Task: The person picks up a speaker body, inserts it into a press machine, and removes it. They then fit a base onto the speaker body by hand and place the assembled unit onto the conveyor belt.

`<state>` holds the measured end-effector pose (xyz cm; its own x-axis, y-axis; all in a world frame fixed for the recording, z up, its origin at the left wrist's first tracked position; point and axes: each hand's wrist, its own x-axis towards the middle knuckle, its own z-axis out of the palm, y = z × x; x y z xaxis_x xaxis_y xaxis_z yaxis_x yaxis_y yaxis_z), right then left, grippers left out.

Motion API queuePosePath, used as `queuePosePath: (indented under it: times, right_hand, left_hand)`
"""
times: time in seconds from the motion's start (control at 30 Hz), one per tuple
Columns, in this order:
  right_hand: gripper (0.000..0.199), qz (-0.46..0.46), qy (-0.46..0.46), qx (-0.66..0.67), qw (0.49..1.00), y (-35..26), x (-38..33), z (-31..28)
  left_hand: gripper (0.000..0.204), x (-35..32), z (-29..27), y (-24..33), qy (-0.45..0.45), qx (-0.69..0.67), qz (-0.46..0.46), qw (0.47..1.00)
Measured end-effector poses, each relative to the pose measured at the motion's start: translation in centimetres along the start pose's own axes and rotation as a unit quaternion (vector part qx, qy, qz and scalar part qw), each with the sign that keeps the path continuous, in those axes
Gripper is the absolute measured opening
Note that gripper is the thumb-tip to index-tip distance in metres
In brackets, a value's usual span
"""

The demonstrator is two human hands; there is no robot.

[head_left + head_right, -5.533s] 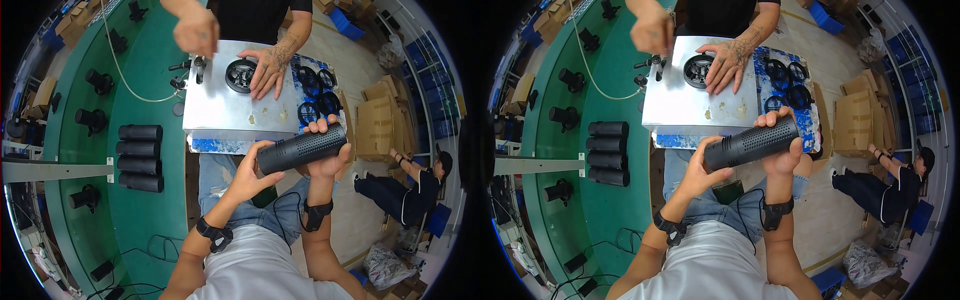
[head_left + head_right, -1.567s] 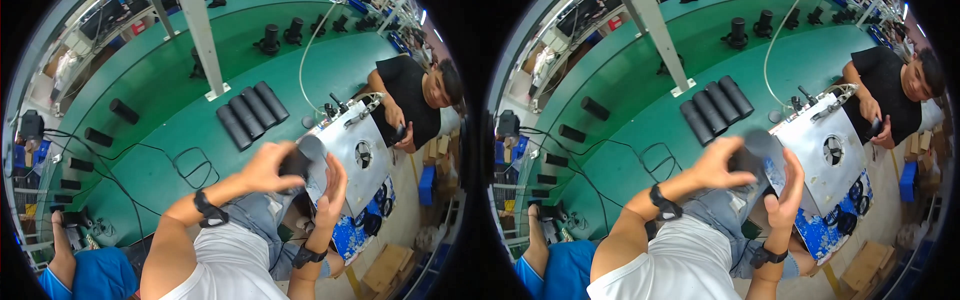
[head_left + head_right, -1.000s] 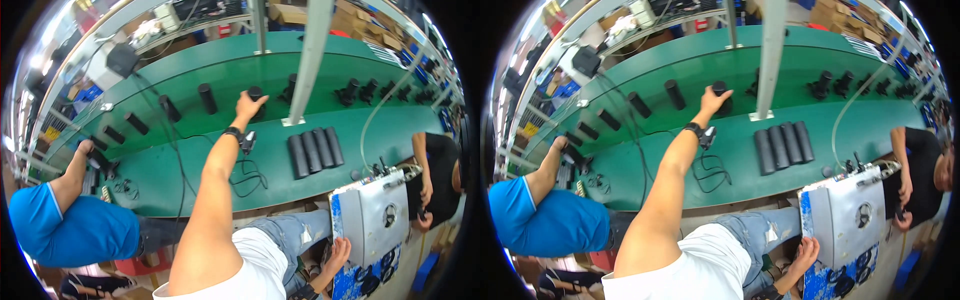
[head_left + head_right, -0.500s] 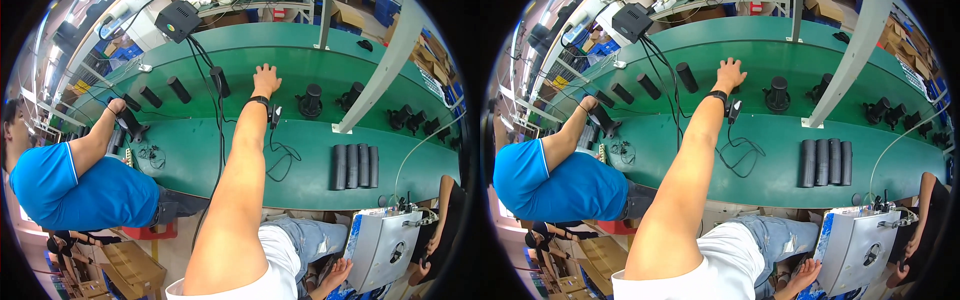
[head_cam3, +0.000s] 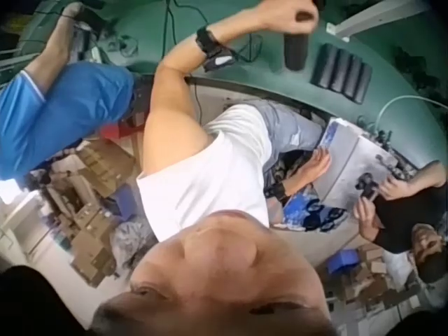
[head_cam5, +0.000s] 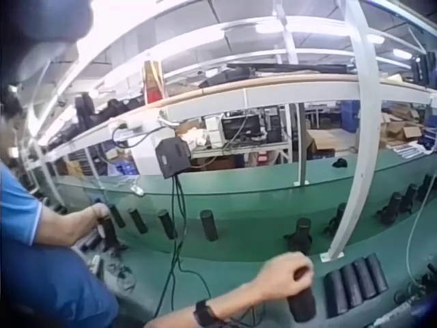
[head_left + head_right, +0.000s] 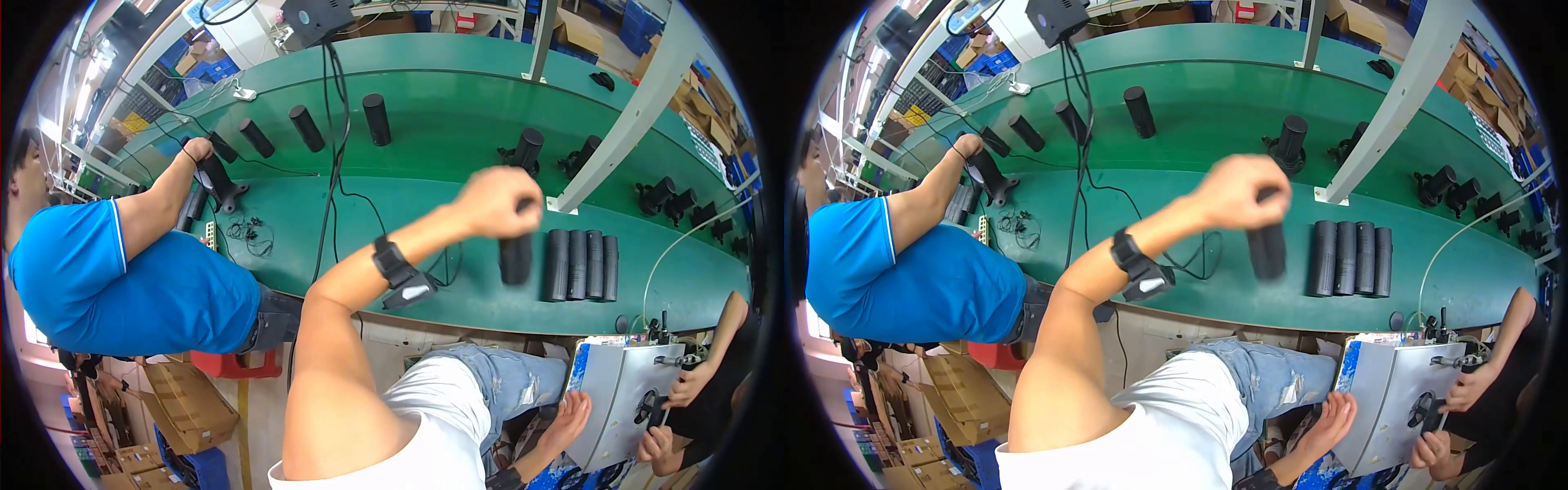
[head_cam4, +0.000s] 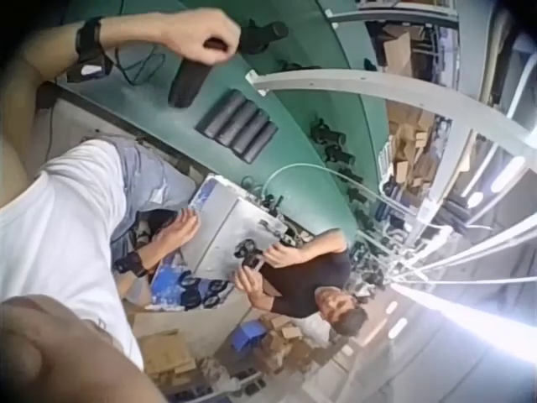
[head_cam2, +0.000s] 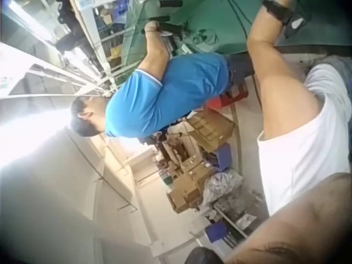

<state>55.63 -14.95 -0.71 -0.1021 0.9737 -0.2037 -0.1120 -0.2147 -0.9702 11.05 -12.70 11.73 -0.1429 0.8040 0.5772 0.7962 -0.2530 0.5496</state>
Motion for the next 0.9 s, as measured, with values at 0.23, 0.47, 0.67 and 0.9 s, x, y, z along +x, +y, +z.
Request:
queuePosePath:
  times: [0.23,0.47,0.67,0.9]
  right_hand:
    - [0.07,-0.047,-0.213,0.031,0.975,-0.7,0.1,7.7]
    - [0.056,-0.059,-0.018,0.257,0.964,-1.8,0.4,1.7]
    - [0.062,-0.135,-0.073,0.222,0.963,-3.6,0.3,1.3]
    - [0.075,-0.18,-0.061,0.182,0.965,-3.6,-1.3,-2.0]
  left_hand:
    - [0.031,-2.5,14.5,10.3,-0.23,-0.397,0.151,0.876]
    - [0.076,-7.1,19.4,15.8,-0.26,-0.613,-0.16,0.729]
    - [0.078,-10.4,22.1,16.1,-0.257,-0.427,0.07,0.864]
    - [0.056,-9.5,22.8,14.9,-0.534,-0.512,-0.05,0.671]
